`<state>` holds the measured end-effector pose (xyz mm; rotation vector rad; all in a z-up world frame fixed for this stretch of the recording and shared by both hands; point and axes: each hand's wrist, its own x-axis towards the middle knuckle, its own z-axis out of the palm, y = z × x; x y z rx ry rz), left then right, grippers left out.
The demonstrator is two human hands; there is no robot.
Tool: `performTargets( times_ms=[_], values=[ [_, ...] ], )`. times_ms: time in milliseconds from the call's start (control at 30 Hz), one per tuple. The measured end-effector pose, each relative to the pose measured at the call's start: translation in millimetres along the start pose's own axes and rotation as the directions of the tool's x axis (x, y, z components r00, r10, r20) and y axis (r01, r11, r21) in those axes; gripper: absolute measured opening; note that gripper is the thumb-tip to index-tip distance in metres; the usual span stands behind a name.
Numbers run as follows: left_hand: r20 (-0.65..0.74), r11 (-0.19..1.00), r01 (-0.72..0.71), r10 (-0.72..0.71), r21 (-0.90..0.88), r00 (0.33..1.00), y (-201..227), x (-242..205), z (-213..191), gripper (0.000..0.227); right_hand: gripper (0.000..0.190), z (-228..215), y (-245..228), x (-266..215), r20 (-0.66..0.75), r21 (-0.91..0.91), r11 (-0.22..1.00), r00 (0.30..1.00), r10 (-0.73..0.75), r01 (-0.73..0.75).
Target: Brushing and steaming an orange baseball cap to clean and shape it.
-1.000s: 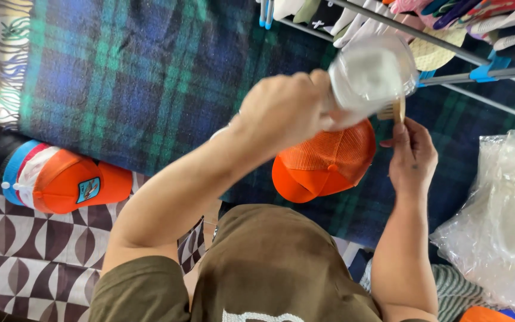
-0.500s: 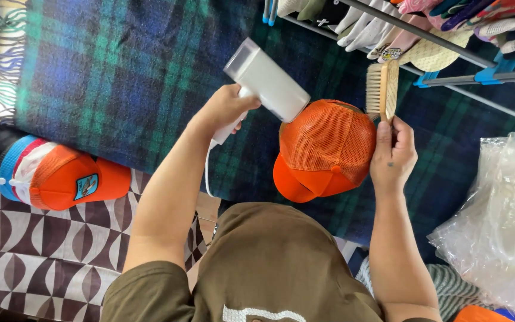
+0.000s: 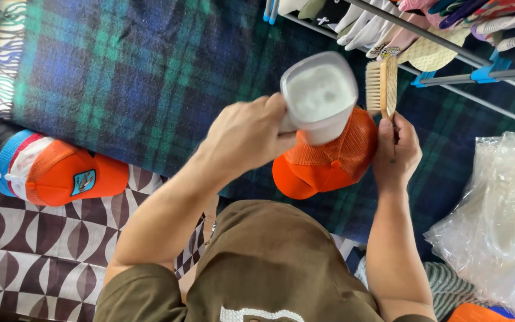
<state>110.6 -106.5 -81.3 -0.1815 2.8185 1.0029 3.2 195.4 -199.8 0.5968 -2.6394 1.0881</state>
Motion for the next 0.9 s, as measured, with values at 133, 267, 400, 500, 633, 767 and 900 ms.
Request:
performTargets(
  times_ms=[133,267,400,500,633,767,900],
  values=[
    [0.084,0.993,0.107,-0.103,-0.049,0.991,-6.5,40.4,-14.6,0.055,0.021,-41.2,-2.4,4.1,0.041,0.081,0.996,0.999,-0.027,0.023],
    [0.361,0.857,0.456,-0.357,-0.242,0.862,-34.5,60.5,-23.9,0.036,0.031,-96.3,-53.6,26.0,0.474,-0.071,0.951,0.849,-0.233,0.300],
    [0.366,0.721,0.601,-0.487,-0.344,0.793,-64.5,48.4,7.9,0.033,0.032,-91.9,-81.5,55.4,0.660,-0.285,0.742,0.686,-0.307,0.607],
    [0.193,0.717,0.590,-0.562,-0.372,0.805,-99.0,34.2,45.3,0.041,0.019,-55.6,-110.0,98.0,0.798,-0.340,0.530,0.537,-0.275,0.777],
    [0.039,0.604,0.623,-0.702,-0.497,0.711,-102.1,2.8,38.4,0.057,0.045,29.8,-163.5,165.1,0.907,-0.419,0.639,0.261,0.331,0.645],
    [0.043,0.357,0.502,-0.782,-0.788,0.622,-91.6,-29.4,29.9,0.037,0.032,85.6,-99.7,171.6,0.776,-0.611,0.547,0.299,0.556,0.572],
    [0.109,0.100,0.228,-0.652,-0.969,0.750,-110.8,-59.0,67.7,0.032,0.052,35.5,-65.2,144.5,0.717,-0.503,0.860,0.515,0.469,-0.083]
  ],
)
